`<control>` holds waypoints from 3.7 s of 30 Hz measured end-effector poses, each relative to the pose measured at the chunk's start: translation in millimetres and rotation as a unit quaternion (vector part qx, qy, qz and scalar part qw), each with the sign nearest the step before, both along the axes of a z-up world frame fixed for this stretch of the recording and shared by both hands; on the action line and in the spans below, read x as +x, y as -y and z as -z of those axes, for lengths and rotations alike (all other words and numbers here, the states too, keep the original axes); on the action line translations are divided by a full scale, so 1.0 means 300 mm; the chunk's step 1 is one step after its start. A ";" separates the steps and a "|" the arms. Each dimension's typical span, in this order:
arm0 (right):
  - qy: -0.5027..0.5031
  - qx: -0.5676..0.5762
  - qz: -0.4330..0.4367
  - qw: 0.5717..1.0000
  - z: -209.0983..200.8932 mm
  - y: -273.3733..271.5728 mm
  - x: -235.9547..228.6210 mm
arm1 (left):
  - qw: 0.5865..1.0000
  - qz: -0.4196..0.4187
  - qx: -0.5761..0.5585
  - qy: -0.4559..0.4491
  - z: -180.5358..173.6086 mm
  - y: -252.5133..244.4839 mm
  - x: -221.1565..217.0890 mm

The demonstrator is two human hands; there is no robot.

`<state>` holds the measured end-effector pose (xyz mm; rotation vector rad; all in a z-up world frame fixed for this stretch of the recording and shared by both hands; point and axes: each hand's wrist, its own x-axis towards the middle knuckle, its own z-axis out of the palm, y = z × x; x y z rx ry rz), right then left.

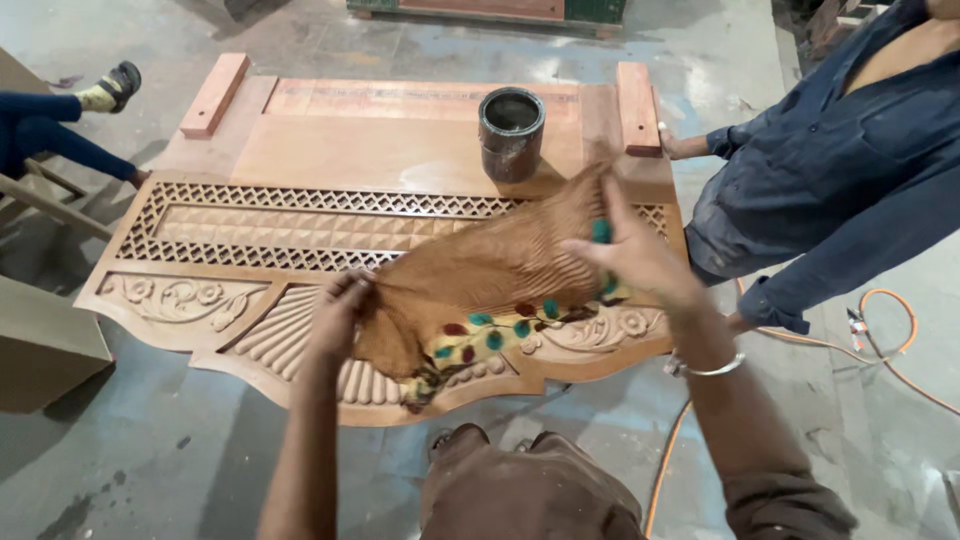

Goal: The person applies a dark liquid finish to a large, intricately carved wooden panel using a cloth. They repeatedly dip the cloth into a metal can and rub the finish into the lattice and relief carvings, covering the surface systematically.

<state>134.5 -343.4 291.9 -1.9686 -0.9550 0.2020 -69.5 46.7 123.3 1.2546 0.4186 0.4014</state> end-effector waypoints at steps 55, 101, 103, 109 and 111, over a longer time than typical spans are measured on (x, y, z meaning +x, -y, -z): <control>-0.573 0.193 0.093 0.791 0.825 -0.609 -0.238 | 0.941 0.198 -0.241 -0.128 0.193 0.043 0.212; -0.728 0.308 0.091 0.605 0.986 -0.613 0.444 | 0.895 -0.064 -0.374 -0.234 0.446 0.259 0.780; -0.699 0.320 0.089 0.633 0.931 -0.632 0.583 | 0.921 -0.048 -0.282 -0.263 0.450 0.261 0.821; -0.564 0.291 -0.035 0.772 0.801 -0.698 1.070 | 0.932 -0.006 -0.262 -0.249 0.465 0.232 0.787; -0.323 0.121 -0.015 0.938 0.815 -0.760 1.245 | 0.933 -0.016 -0.261 -0.246 0.478 0.221 0.763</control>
